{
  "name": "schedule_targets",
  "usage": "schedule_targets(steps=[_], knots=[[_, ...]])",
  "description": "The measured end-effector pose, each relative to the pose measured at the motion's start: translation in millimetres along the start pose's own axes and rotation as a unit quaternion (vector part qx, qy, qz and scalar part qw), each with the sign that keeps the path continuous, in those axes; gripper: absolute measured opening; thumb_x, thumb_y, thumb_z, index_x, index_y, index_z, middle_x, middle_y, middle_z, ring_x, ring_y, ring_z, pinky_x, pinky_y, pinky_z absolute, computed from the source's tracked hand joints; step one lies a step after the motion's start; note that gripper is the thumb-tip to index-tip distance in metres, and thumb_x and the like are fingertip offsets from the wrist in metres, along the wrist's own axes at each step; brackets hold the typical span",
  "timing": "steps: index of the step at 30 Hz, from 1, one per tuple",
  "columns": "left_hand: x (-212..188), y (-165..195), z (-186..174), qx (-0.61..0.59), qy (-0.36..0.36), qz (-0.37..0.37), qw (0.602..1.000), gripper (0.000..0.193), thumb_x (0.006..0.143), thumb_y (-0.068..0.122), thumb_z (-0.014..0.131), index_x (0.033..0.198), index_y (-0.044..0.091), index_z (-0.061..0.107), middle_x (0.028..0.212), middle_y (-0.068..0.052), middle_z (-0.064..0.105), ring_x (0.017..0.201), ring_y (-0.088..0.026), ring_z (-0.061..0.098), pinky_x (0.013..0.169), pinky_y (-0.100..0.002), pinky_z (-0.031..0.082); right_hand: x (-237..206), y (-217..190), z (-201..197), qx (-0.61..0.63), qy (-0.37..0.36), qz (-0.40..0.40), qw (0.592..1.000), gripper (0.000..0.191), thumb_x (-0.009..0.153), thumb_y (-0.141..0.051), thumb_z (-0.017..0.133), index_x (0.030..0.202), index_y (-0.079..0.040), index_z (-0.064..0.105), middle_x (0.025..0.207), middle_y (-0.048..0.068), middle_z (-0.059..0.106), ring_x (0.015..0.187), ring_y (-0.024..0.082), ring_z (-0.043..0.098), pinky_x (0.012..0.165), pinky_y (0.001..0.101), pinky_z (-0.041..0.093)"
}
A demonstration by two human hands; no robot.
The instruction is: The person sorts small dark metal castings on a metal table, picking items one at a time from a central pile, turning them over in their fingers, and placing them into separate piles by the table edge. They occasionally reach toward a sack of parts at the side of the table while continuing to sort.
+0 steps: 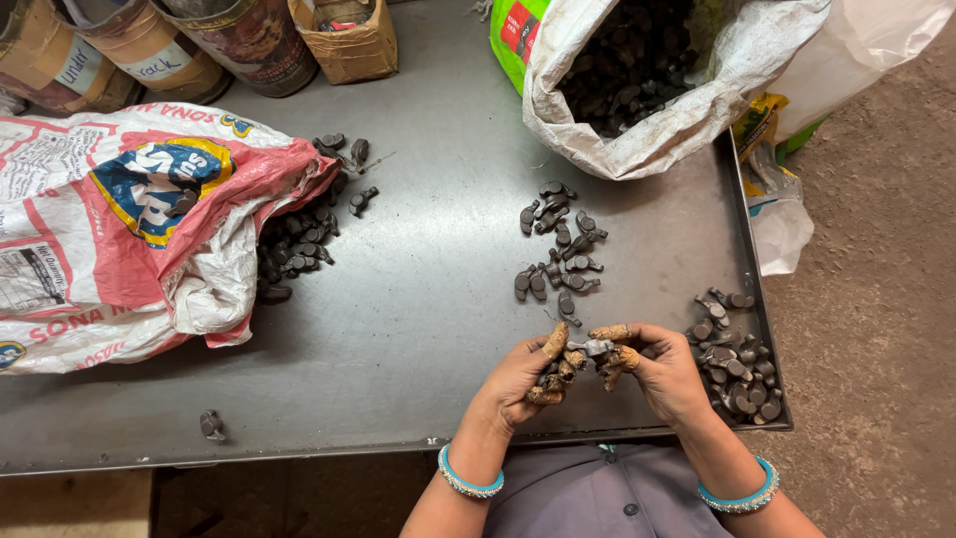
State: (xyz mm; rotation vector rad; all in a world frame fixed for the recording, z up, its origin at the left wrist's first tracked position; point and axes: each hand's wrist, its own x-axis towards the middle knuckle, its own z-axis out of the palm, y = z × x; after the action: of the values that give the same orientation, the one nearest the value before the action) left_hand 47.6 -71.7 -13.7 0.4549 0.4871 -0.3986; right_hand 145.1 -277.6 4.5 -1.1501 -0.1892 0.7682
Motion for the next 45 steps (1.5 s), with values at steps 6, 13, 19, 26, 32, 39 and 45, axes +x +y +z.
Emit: schedule_targets(steps=[6,13,19,26,32,39,45], knots=[[-3.0,2.0,1.1,-0.003,-0.002,0.002,1.0,0.033,0.101,0.038,0.068,0.098,0.006,0.065,0.076,-0.001,0.067,0.053,-0.006,0.056,0.041,-0.021,0.038,-0.7,-2.4,2.7,-0.043,0.015,0.0,0.999,0.031,0.089,-0.005,0.072,0.116,0.01,0.071,0.096,0.015,0.077,0.076,0.02,0.071,0.066,0.034,0.06],[-10.2,5.0,21.8,0.247,0.081,0.131,0.957,0.033,0.099,0.032,0.074,0.101,-0.001,0.076,0.071,0.001,0.066,0.051,-0.003,0.047,0.04,-0.021,0.032,-12.5,-35.6,-1.7,-0.132,0.065,0.018,0.989,0.028,0.087,-0.006,0.074,0.112,0.007,0.076,0.088,0.015,0.076,0.071,0.02,0.069,0.063,0.0317,0.057],[-18.5,42.2,38.8,0.539,0.403,0.332,0.661,0.033,0.08,0.025,0.088,0.109,0.015,0.075,0.062,-0.006,0.062,0.055,-0.021,0.059,0.056,-0.038,0.048,-79.2,-96.4,-98.5,-0.486,0.361,0.124,0.786,0.027,0.091,-0.014,0.077,0.115,-0.002,0.077,0.086,0.013,0.076,0.068,0.023,0.072,0.058,0.0346,0.058],[-3.0,72.7,39.4,0.607,0.372,0.291,0.639,0.069,0.072,0.025,0.089,0.136,0.021,0.065,0.077,-0.014,0.068,0.07,-0.03,0.065,0.069,-0.044,0.052,-122.0,-91.6,-197.7,-0.575,0.404,0.245,0.668,0.034,0.096,-0.019,0.08,0.117,0.007,0.072,0.08,0.02,0.075,0.063,0.03,0.078,0.055,0.0385,0.06],[1.8,68.7,33.0,0.626,0.338,0.299,0.636,0.06,0.074,0.033,0.088,0.129,0.02,0.068,0.091,-0.014,0.073,0.079,-0.032,0.069,0.074,-0.045,0.053,-88.8,-108.8,-127.4,-0.603,0.402,0.227,0.651,0.028,0.096,-0.027,0.081,0.117,-0.01,0.078,0.089,0.011,0.08,0.077,0.025,0.079,0.073,0.0379,0.06],[3.3,68.6,29.7,0.649,0.329,0.302,0.616,0.056,0.078,0.029,0.085,0.13,0.019,0.068,0.096,-0.014,0.073,0.087,-0.035,0.069,0.077,-0.047,0.053,23.2,-67.1,39.4,-0.563,-0.006,-0.167,0.809,0.048,0.077,0.01,0.06,0.118,-0.012,0.073,0.106,0.01,0.069,0.101,0.025,0.066,0.089,0.0364,0.055],[-7.3,69.9,30.9,0.646,0.333,0.306,0.614,0.051,0.08,0.024,0.083,0.128,0.019,0.069,0.099,-0.015,0.073,0.088,-0.037,0.068,0.077,-0.048,0.053,54.9,-47.4,70.2,-0.646,-0.05,-0.25,0.72,0.042,0.078,0.009,0.061,0.114,-0.01,0.07,0.102,0.007,0.071,0.103,0.031,0.06,0.092,0.0426,0.049]])
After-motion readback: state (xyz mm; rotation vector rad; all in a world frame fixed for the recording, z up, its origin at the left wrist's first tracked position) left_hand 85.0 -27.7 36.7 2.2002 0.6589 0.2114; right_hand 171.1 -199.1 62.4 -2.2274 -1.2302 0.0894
